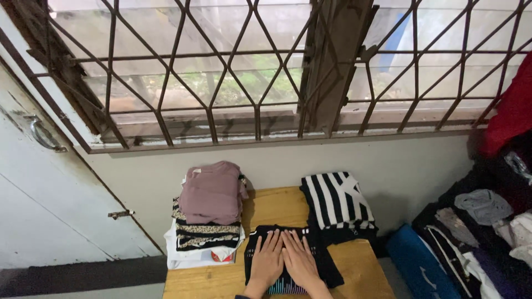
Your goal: Folding various items of clothing and stacking them on a wooden surface.
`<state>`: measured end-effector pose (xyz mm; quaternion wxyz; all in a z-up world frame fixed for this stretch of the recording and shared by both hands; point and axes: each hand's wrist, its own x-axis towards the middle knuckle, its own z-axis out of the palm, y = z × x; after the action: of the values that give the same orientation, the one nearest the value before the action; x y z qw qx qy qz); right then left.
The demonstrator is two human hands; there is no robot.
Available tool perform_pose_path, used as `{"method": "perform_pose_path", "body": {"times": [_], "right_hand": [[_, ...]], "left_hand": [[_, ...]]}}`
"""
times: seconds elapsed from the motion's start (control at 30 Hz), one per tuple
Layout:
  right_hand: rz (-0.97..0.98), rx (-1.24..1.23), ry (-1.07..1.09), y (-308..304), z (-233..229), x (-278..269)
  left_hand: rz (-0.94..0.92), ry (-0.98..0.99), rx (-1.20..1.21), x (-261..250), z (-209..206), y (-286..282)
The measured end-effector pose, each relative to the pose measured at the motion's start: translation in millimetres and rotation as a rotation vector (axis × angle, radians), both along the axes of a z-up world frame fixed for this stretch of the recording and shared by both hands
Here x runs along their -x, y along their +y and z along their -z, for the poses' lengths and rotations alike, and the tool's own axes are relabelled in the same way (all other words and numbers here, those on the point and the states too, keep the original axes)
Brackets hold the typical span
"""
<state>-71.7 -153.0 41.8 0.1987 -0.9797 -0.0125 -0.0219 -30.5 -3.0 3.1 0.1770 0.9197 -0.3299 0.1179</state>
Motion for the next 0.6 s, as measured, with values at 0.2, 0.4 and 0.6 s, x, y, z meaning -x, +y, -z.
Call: {"method": "perform_pose_path", "body": {"times": [0.2,0.4,0.6], "right_hand": [[0.107,0.016,0.163,-32.9,15.9,-0.6],[0.312,0.071,0.391,-70.1,59.7,5.6],[0.294,0.165,-0.117,-14.7,71.5,-2.3]], "left_hand": [[-0.084,0.301,-0.047,-10.1,7.4,11.2],[-0.141,0.201,0.052,-19.5,46.4,19.9],[-0.082,0.080,0.033,-9.1,8.3,-7.0]]}}
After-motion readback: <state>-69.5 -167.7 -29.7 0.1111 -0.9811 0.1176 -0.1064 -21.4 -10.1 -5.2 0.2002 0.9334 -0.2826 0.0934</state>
